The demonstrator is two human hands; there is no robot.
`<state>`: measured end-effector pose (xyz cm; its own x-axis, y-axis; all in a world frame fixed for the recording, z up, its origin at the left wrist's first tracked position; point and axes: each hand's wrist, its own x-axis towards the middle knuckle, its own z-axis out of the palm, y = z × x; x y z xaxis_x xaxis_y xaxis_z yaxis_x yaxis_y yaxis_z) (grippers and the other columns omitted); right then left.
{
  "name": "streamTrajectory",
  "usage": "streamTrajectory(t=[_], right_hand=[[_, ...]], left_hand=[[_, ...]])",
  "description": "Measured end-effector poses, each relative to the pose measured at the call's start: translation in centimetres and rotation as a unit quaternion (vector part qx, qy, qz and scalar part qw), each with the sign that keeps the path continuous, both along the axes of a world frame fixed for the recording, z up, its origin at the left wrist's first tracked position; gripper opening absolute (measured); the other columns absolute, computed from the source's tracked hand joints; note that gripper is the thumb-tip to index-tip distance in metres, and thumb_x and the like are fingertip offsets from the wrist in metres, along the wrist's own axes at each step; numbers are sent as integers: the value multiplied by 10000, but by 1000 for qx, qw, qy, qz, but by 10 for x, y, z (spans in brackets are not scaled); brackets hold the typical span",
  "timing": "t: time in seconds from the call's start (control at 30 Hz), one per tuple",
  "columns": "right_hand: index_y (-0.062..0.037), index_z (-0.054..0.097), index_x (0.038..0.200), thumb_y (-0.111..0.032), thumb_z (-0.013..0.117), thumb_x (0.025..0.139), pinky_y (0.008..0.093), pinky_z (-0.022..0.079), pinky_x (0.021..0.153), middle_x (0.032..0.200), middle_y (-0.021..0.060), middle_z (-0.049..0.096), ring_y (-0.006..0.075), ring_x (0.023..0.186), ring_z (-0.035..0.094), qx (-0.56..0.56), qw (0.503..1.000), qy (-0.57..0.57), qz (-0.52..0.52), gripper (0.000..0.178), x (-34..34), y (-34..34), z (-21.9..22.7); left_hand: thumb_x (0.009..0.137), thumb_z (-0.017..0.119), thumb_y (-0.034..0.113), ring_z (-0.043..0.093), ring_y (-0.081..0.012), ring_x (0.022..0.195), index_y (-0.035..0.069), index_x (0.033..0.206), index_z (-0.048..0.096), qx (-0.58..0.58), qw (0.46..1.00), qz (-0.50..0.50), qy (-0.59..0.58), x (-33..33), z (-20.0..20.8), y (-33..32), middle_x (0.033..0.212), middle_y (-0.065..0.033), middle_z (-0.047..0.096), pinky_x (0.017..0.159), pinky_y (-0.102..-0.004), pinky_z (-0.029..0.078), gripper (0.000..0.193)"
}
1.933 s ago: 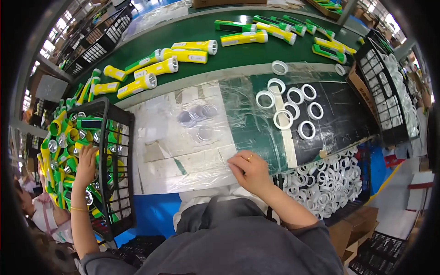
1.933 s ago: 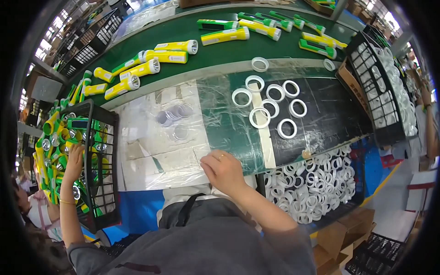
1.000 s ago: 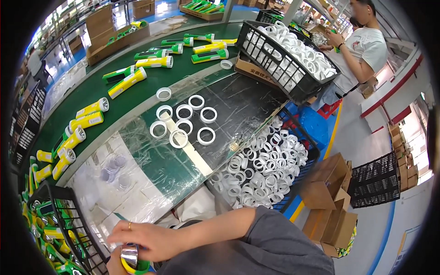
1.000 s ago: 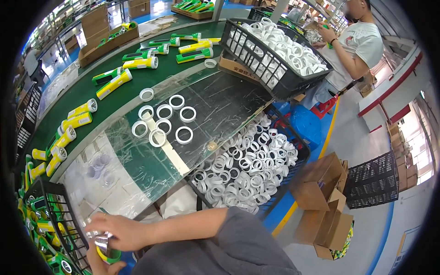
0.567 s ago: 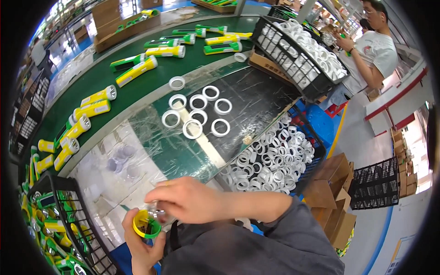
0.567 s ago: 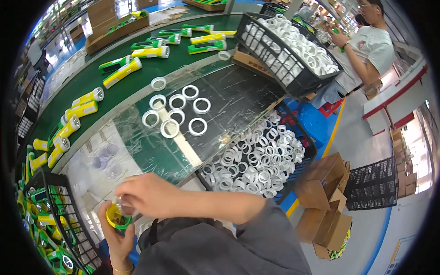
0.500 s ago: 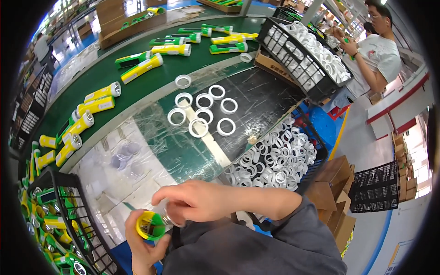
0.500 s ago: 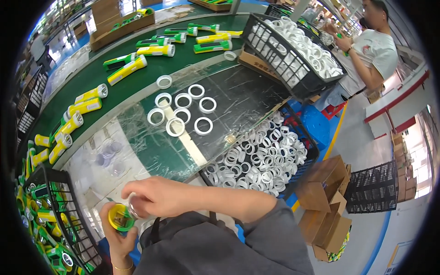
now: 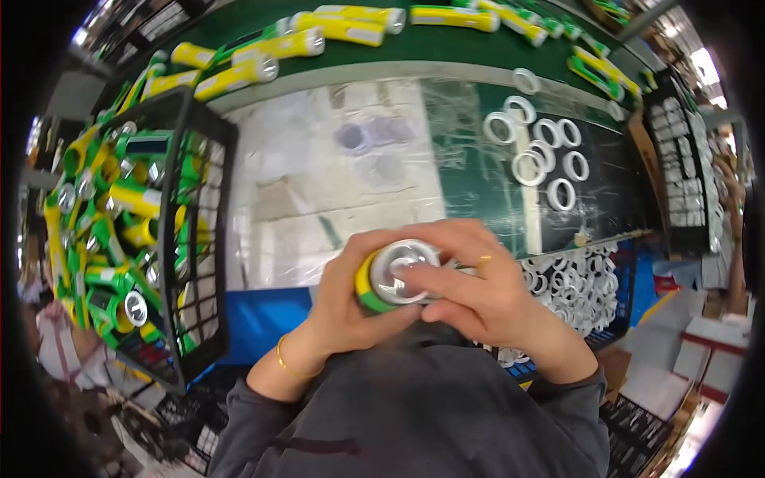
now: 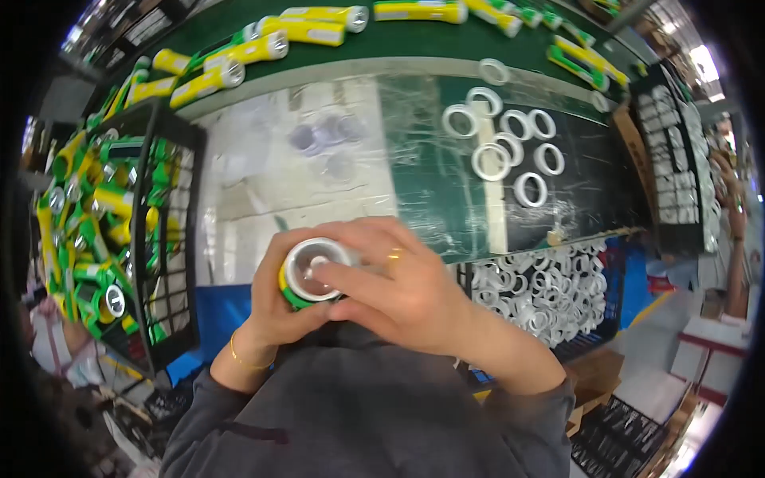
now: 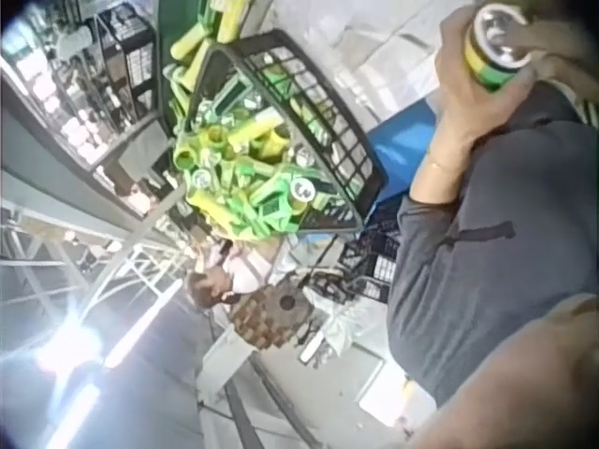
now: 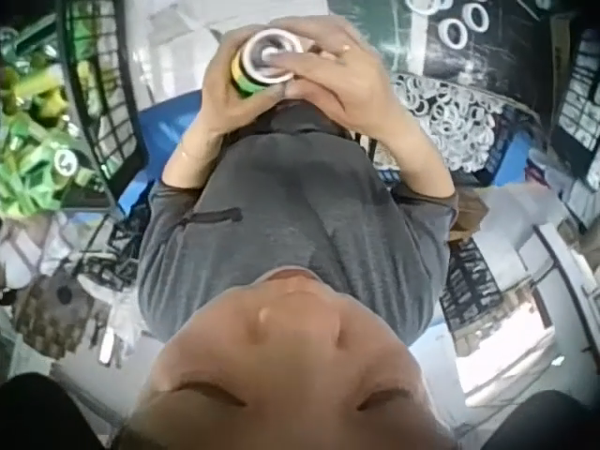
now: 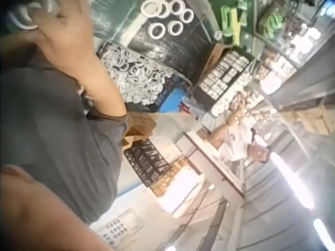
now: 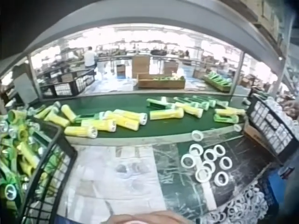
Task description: Assembling solar-powered flashlight components by inserting lenses and screwing on front caps.
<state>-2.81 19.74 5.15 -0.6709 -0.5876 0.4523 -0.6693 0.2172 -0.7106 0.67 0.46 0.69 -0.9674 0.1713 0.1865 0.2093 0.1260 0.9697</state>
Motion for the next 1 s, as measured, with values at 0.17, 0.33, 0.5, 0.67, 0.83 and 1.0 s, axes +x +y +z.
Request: streamTrajectory(t=[0.17,0.33,0.5,0.67,0.83,1.0], right_hand=[[-146,722,990,-222,705,800,327,492,765,1250,146,476,255,1060,525,16,997,-74,20,206,1,9,-7],[-153,727,985,-226,716,793,303,495,714,1259,152,465,246,1071,516,6,997,-71,38,205,3,4,-13],[-148,719,991,-199,716,797,304,504,708,1216,169,521,254,1045,536,4,994,-92,61,200,4,5,-12],[-136,709,974,-184,717,796,314,516,708,1201,171,526,267,1045,538,-5,995,-84,52,185,6,8,-18],[-124,698,949,-180,722,789,325,523,725,1211,170,512,281,1036,543,5,996,-73,53,171,-2,10,-17],[-65,681,995,-165,666,847,325,521,730,1184,148,535,262,984,570,-57,978,-156,127,179,-14,8,-15]], left_hand=[[662,832,232,632,-225,951,27,1249,461,82,992,-81,42,-3,-4,0,1054,-117,625,824,-316,499,723],[715,807,379,585,-190,956,-24,1235,412,89,988,-113,63,-2,-10,1,1114,-128,553,808,-300,479,768],[688,808,225,627,-203,844,21,1207,485,93,988,-109,64,0,-8,3,999,-104,626,744,-297,496,644],[685,798,202,626,-207,833,18,1190,495,99,989,-102,42,3,-10,6,999,-109,617,739,-302,494,616],[674,792,175,626,-207,831,15,1160,515,125,987,-98,2,-2,-8,7,977,-113,619,735,-300,494,582],[668,743,119,627,-206,808,9,1133,531,115,986,-106,53,3,-7,-6,941,-122,636,727,-302,496,523]])
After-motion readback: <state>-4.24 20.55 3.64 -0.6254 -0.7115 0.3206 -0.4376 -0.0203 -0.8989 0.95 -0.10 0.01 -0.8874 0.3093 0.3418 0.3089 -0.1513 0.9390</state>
